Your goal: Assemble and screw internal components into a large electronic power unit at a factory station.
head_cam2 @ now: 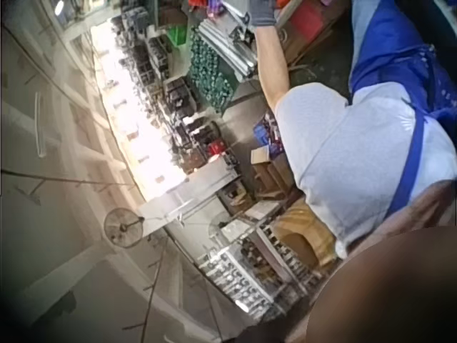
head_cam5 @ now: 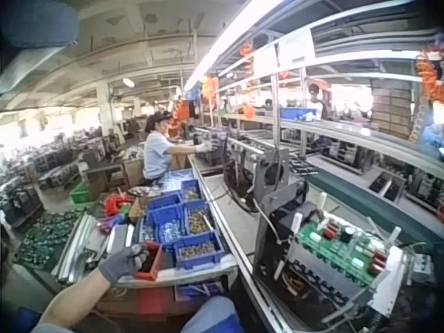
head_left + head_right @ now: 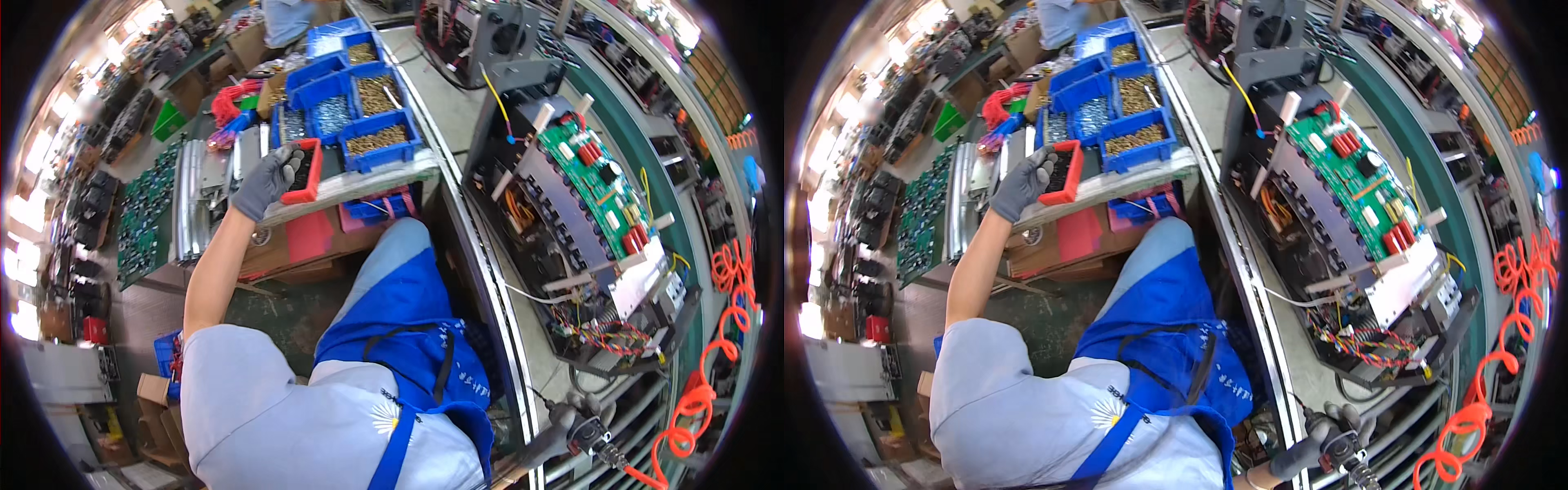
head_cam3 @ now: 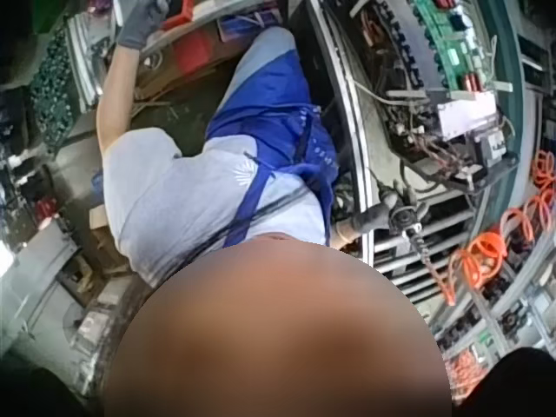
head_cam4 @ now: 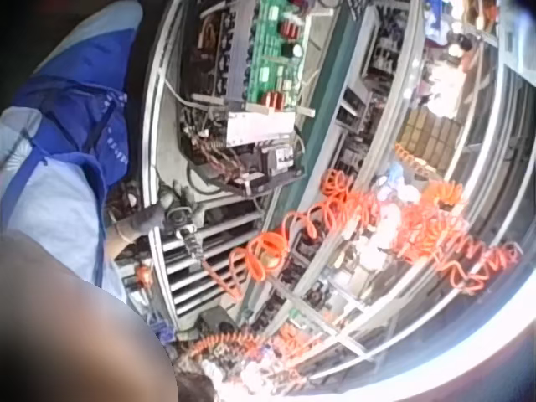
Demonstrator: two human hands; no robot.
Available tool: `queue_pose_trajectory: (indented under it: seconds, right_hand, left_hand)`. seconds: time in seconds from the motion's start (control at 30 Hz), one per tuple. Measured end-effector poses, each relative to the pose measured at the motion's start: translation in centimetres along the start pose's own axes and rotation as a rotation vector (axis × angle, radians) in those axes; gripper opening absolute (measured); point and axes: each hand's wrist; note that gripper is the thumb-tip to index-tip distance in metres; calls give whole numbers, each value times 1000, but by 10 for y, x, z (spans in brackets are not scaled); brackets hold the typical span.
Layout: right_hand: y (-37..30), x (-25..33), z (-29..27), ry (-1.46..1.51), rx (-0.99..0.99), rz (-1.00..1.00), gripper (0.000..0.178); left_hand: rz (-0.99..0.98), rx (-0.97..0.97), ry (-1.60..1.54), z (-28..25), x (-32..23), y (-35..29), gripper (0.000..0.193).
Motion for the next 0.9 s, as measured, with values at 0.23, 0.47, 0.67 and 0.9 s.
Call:
queue_pose_trajectory:
  seconds: [0.23,0.47,0.67,0.9]
  right_hand:
    - [1,28,8,139,318,-23,62]
    - [-17,132,58,755,576,-281,59]
    - [-25,143,82,884,786,-444,60]
    - [-23,140,87,864,831,-334,60]
  left_hand:
    - [-216,308,216,140,129,-56,24]
    - [-716,694,299,262,238,-116,39]
    - [-886,628,105,282,279,-127,39]
    - [-893,640,-39,278,275,-119,34]
Point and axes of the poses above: each hand's wrist, its own y-axis towards the middle knuckle, its own z-axis out of the palm, x = y × z, and after that the axes turned 11 degrees about -x, right-handed
